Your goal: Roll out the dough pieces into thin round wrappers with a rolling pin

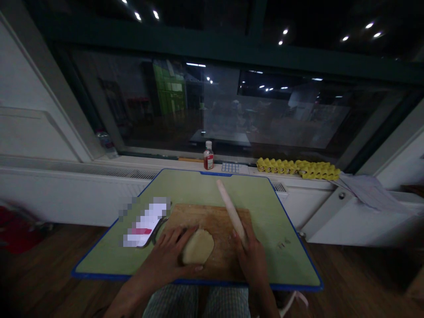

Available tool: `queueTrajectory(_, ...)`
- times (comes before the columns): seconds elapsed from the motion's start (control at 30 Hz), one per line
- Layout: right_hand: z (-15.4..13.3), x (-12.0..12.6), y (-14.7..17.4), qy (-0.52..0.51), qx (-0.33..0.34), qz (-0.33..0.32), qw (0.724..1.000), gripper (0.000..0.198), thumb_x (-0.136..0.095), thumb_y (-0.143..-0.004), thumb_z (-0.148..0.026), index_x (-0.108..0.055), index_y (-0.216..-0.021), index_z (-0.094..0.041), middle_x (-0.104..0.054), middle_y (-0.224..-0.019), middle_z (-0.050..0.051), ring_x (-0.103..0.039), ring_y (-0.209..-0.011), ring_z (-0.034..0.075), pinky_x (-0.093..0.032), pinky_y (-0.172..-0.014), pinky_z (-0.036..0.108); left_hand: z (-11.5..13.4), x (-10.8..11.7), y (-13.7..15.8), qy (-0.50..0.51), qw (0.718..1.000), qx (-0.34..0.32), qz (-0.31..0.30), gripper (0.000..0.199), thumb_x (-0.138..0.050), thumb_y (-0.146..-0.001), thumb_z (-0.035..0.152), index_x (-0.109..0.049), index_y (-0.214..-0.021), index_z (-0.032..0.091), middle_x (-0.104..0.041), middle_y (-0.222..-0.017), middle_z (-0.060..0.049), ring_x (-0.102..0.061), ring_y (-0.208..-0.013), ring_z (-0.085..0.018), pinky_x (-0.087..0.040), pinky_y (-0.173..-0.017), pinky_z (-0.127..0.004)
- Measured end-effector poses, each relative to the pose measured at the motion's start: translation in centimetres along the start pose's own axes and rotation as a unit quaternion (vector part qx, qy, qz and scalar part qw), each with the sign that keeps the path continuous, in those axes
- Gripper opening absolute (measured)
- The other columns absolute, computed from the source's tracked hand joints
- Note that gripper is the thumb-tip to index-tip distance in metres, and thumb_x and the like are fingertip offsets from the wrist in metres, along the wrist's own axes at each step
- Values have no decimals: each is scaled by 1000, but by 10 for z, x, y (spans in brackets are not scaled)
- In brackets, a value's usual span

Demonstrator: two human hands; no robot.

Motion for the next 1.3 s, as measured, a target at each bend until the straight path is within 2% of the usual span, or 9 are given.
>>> queueTrajectory(0.17,-2,1,0,14,-10,-16,1000,46,-39,-94,-52,-57,-127,-25,-73,-113,6,-72,-92,26,-56,-76,34,1,2,7,7,992,-125,20,66,-52,-93,60,-30,-152,40,-32,-159,-2,-31,-144,-31,-25,-116,-56)
queueTrajectory(0.3,-2,0,-1,20,-5,-23,1000,45,-38,-94,-50,-58,-124,-25,-72,-114,7,-72,-91,26,-56,-75,34,5,-10,10,8,986,-165,-1,54,-41,-103,45,-23,-154,39,-31,-160,2,-28,-147,-22,-25,-119,-50)
queueTrajectory(0.43,-4,1,0,23,-3,-21,1000,46,-40,-93,-51,-57,-126,-24,-71,-117,7,-72,-94,26,-55,-79,35,8,-21,6,5,991,-136,18,55,-42,-102,47,-26,-153,37,-31,-159,2,-28,-147,-23,-27,-119,-50)
queueTrajectory(0.6,-5,2,1,35,-7,-27,999,44,-40,-94,-50,-57,-127,-25,-73,-113,7,-72,-91,25,-55,-75,34,24,-31,-1,-22,995,-57,81,49,-49,-98,46,-47,-144,29,-43,-153,-3,-39,-141,-29,-35,-114,-51)
queueTrajectory(0.77,-5,0,1,66,0,-45,997,47,-37,-98,-48,-53,-133,-21,-71,-118,9,-72,-94,25,-54,-79,33,37,-29,-3,-44,993,-47,101,49,-54,-96,41,-51,-141,21,-48,-150,-7,-44,-136,-33,-40,-109,-53)
queueTrajectory(0.9,-6,-2,3,138,18,-64,988,45,-36,-100,-41,-52,-138,-22,-72,-117,9,-73,-93,25,-55,-77,34,35,-19,-2,-34,988,-81,130,42,-53,-97,41,-55,-136,26,-49,-149,-4,-43,-136,-30,-39,-109,-50)
queueTrajectory(1.03,-10,-7,5,215,77,-99,969,42,-41,-98,-31,-54,-139,-27,-71,-120,7,-73,-91,24,-55,-79,35,19,-4,0,-21,977,-59,202,34,-52,-97,41,-60,-130,35,-34,-157,-3,-35,-139,-33,-36,-107,-57)
queueTrajectory(1.17,-18,-11,7,255,151,-110,949,43,-49,-96,-27,-54,-139,-29,-67,-128,7,-68,-108,25,-54,-88,35,-1,20,-6,7,961,14,276,30,-48,-98,36,-61,-122,24,-31,-155,-12,-31,-139,-34,-36,-105,-55)
queueTrajectory(1.3,-25,-10,8,287,174,-90,938,46,-54,-94,-25,-52,-140,-31,-70,-123,6,-69,-105,24,-55,-85,34,-7,42,-30,-5,959,4,284,27,-44,-99,33,-59,-116,19,-38,-150,-16,-34,-139,-32,-32,-109,-54)
Point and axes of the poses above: each hand's wrist, its own y-axis away from the middle knuckle, its own x-axis out of the back of the hand, z = x × y, the point moved 3 cm from there along -y, towards the middle knuckle
